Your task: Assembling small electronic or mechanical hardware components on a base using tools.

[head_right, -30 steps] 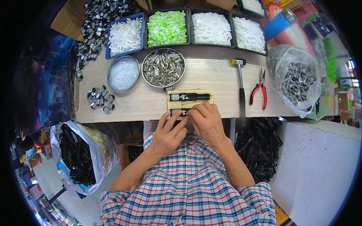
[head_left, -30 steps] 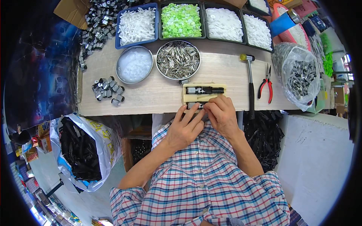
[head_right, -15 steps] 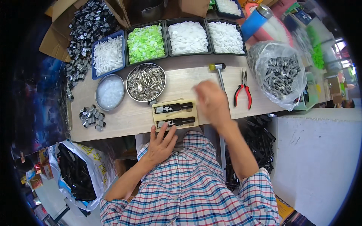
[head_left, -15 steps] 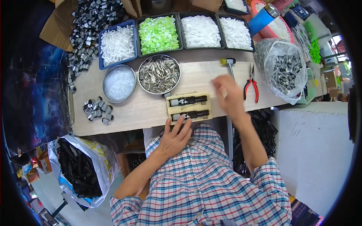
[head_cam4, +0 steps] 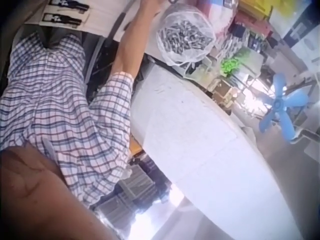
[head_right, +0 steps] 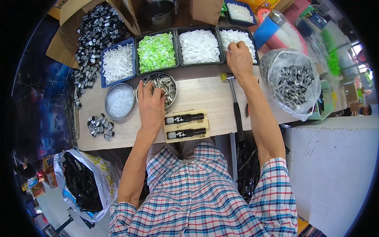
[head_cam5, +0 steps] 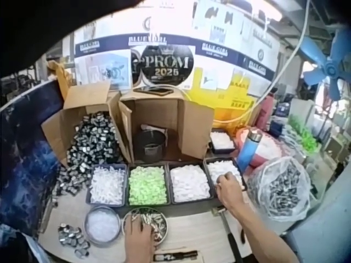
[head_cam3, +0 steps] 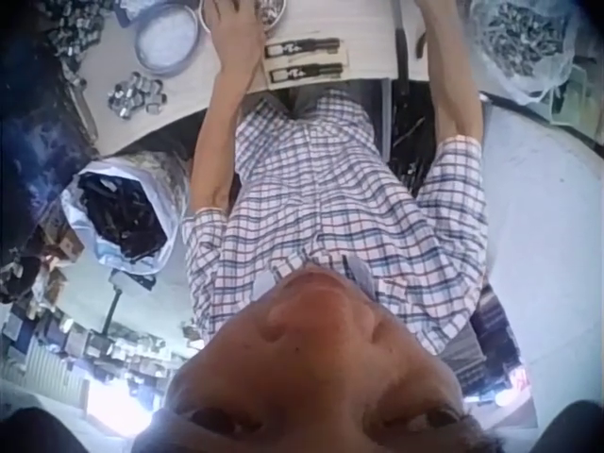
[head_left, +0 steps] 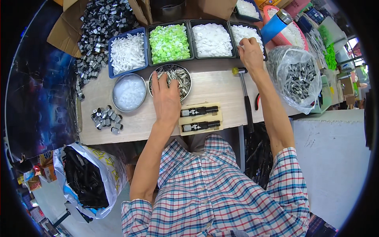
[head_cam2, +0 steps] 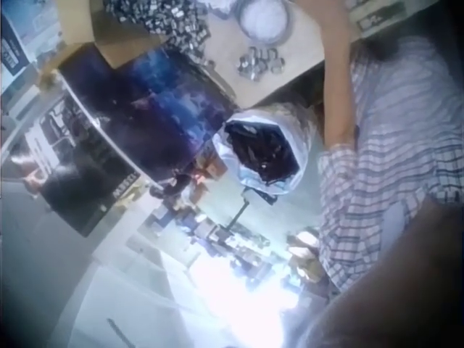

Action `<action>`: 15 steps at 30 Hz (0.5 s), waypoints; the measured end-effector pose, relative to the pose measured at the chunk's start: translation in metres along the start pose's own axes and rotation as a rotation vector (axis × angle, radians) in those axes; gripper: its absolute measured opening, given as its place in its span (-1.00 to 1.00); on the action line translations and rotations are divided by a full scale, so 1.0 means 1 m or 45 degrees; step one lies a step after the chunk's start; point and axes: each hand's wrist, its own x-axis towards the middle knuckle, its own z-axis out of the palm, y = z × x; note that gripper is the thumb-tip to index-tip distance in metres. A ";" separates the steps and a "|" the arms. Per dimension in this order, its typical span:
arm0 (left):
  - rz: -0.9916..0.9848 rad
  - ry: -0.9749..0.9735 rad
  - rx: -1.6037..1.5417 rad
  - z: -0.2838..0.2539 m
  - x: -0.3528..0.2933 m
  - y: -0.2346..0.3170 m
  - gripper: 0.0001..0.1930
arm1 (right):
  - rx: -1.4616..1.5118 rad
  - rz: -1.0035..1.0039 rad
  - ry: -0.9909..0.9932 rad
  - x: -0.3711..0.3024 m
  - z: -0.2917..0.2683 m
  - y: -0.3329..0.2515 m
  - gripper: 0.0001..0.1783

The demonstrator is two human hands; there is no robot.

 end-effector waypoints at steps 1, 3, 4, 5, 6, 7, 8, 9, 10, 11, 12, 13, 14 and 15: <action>0.003 -0.006 -0.023 0.000 0.001 -0.001 -0.84 | 0.007 -0.036 -0.003 0.001 0.001 0.003 -0.86; 0.006 -0.016 -0.047 -0.001 0.001 -0.003 -0.85 | 0.016 -0.073 -0.007 -0.001 0.002 0.009 -0.86; 0.008 -0.025 -0.070 -0.002 0.000 -0.004 -0.86 | 0.038 -0.093 0.011 -0.002 0.002 0.010 -0.87; 0.005 -0.024 -0.066 -0.002 0.000 -0.004 -0.86 | 0.061 -0.113 0.029 -0.002 0.003 0.011 -0.88; 0.039 0.000 -0.073 -0.001 0.001 -0.003 -0.86 | 0.065 -0.114 0.029 -0.004 0.003 0.012 -0.88; 0.066 0.024 -0.075 -0.002 0.000 -0.004 -0.86 | 0.165 -0.086 0.117 -0.007 -0.002 0.006 -0.88; 0.087 0.057 -0.072 0.000 -0.001 -0.007 -0.86 | 0.273 -0.059 0.202 -0.010 -0.007 -0.005 -0.88; 0.075 0.059 -0.056 -0.001 -0.002 -0.008 -0.86 | 0.375 -0.026 0.245 -0.017 -0.012 -0.019 -0.92; 0.099 0.088 -0.095 0.000 -0.003 -0.009 -0.87 | 0.631 0.160 0.141 -0.030 -0.020 -0.040 -0.93; 0.115 0.117 -0.126 -0.001 -0.005 -0.010 -0.87 | 0.891 0.343 0.023 -0.044 -0.026 -0.066 -0.92; 0.128 0.136 -0.116 -0.003 -0.004 -0.007 -0.88 | 0.987 0.314 -0.082 -0.058 -0.034 -0.084 -0.91; 0.128 0.133 -0.116 -0.008 -0.003 -0.001 -0.88 | 1.251 0.451 -0.154 -0.075 -0.035 -0.102 -0.90; 0.011 0.058 -0.271 -0.017 -0.005 0.007 -0.90 | 1.519 0.588 -0.230 -0.092 -0.035 -0.122 -0.89; -0.108 -0.014 -0.425 -0.025 -0.009 0.013 -0.91 | 1.728 0.734 -0.310 -0.102 -0.042 -0.143 -0.87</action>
